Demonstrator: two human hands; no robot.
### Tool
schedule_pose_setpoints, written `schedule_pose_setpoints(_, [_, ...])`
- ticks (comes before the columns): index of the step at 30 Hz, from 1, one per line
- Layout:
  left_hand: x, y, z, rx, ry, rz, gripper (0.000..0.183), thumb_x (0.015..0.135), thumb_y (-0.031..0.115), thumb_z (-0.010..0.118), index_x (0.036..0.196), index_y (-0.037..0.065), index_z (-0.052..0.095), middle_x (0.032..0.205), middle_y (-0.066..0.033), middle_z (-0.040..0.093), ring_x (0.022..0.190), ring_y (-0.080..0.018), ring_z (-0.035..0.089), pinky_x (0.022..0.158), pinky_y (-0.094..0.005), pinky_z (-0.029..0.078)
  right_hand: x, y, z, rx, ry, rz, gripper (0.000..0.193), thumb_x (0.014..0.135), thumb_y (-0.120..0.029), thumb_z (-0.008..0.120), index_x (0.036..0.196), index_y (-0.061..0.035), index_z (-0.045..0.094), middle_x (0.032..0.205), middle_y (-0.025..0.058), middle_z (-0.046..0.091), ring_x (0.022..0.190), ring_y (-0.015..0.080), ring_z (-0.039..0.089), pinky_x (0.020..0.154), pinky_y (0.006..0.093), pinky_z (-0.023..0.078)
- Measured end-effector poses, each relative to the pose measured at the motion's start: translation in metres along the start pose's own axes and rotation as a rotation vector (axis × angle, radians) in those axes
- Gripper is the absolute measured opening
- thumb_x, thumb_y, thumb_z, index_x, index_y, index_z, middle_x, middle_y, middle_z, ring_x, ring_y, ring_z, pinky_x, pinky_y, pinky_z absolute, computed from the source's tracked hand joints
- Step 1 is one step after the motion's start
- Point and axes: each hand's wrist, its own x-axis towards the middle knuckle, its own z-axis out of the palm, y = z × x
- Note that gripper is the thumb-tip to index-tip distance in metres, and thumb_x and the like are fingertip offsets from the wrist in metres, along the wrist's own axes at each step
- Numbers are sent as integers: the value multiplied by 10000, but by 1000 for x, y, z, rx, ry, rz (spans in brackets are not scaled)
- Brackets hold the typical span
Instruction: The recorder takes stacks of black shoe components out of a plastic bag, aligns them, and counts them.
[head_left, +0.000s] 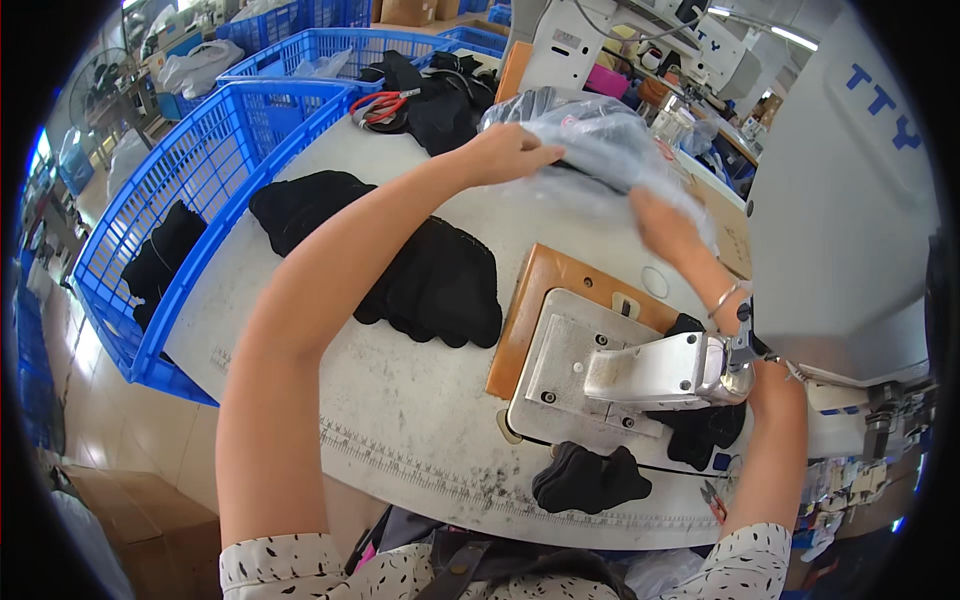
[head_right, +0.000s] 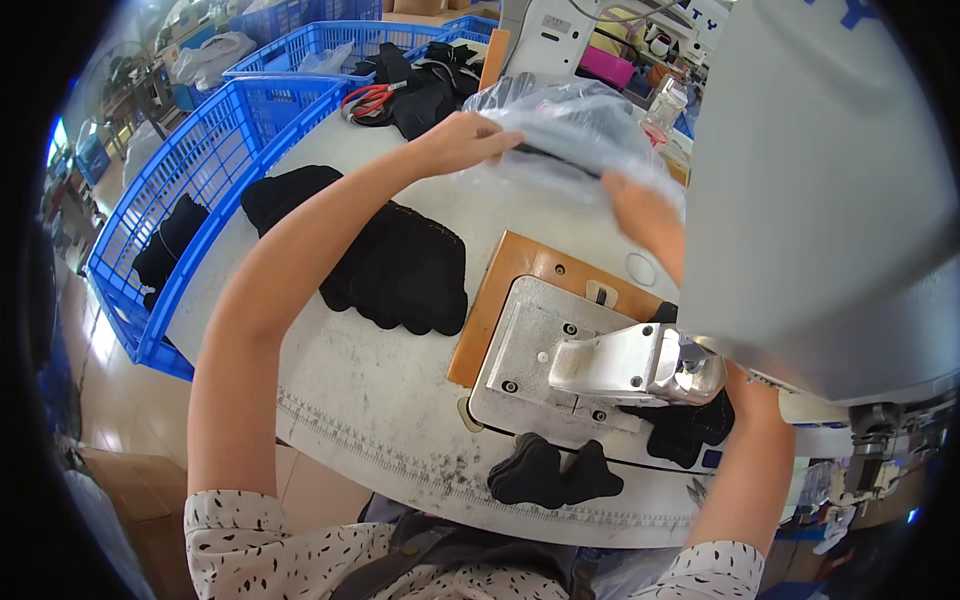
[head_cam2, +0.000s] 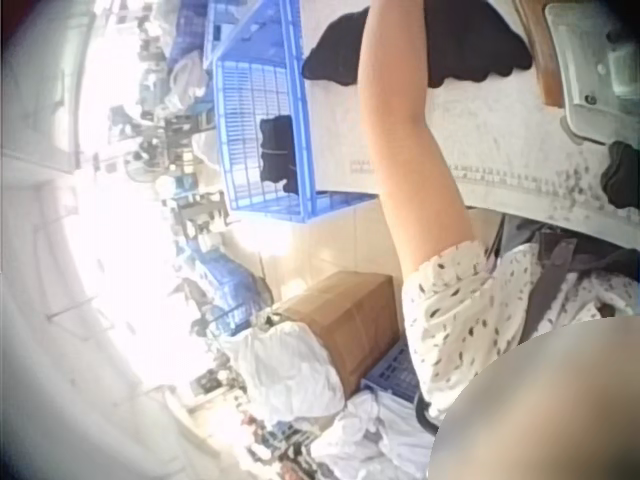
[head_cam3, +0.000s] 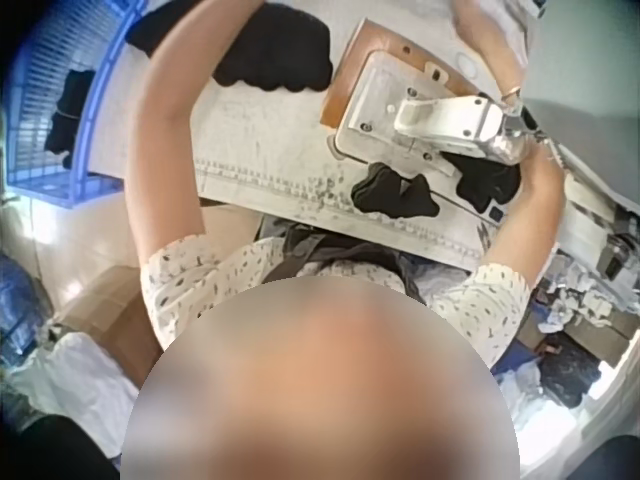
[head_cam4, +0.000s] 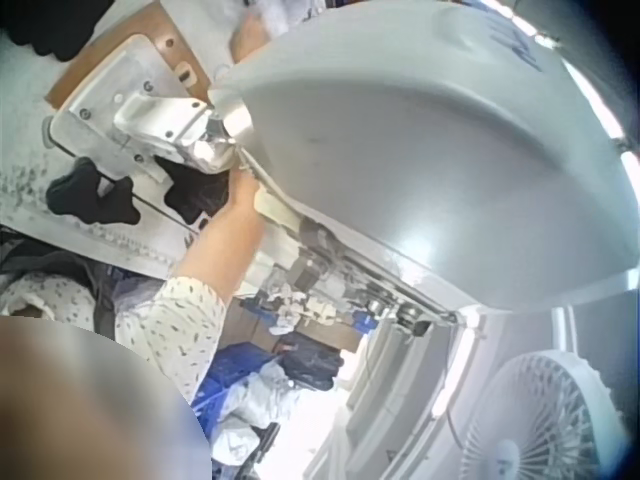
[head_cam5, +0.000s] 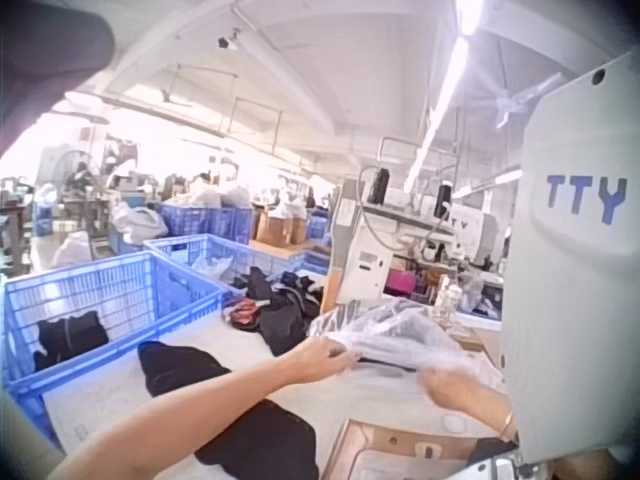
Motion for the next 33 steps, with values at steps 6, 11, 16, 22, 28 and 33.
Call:
schedule_pose_setpoints(6, [-20,12,30,695,346,274,812,691,344,783,1361,103,392,1187,-125,537,1070,-271,559,890,-417,417,-19,-38,-18,98,294,-326,512,744,-142,669,1239,-90,547,1133,105,589,1030,276,583,860,420,473])
schedule_pose_setpoints(11, [-15,27,63,608,544,-20,1158,587,373,843,1484,140,149,1402,-205,233,1375,-383,153,981,-740,154,10,-19,2,-342,642,196,554,759,-144,667,1291,-95,518,1251,123,550,1150,301,531,968,454,397])
schedule_pose_setpoints(16, [11,33,70,491,756,-173,1071,641,330,819,1468,130,167,1412,-194,238,1369,-391,178,991,-720,198,48,17,21,115,124,504,745,770,-154,655,1434,-112,322,1350,178,455,1245,357,442,1011,558,335])
schedule_pose_setpoints(22, [39,-11,45,-217,450,-505,371,865,288,634,1103,5,605,922,-150,621,860,-289,627,784,-433,514,40,-10,33,134,447,319,663,768,-108,607,1389,-85,378,1321,211,465,1196,405,465,982,527,379])
schedule_pose_setpoints(28, [56,-3,53,-1565,260,-449,261,979,232,492,894,30,634,764,-41,601,633,-171,580,617,-326,509,65,-8,49,156,600,438,381,797,-112,569,1160,4,582,1066,169,631,982,322,613,835,410,486])
schedule_pose_setpoints(33, [37,5,19,-1128,-227,-501,462,844,483,647,1026,60,611,736,-30,599,659,-167,602,609,-288,492,46,85,36,1475,228,528,253,808,-165,569,994,-28,672,853,29,677,754,180,634,693,334,518])
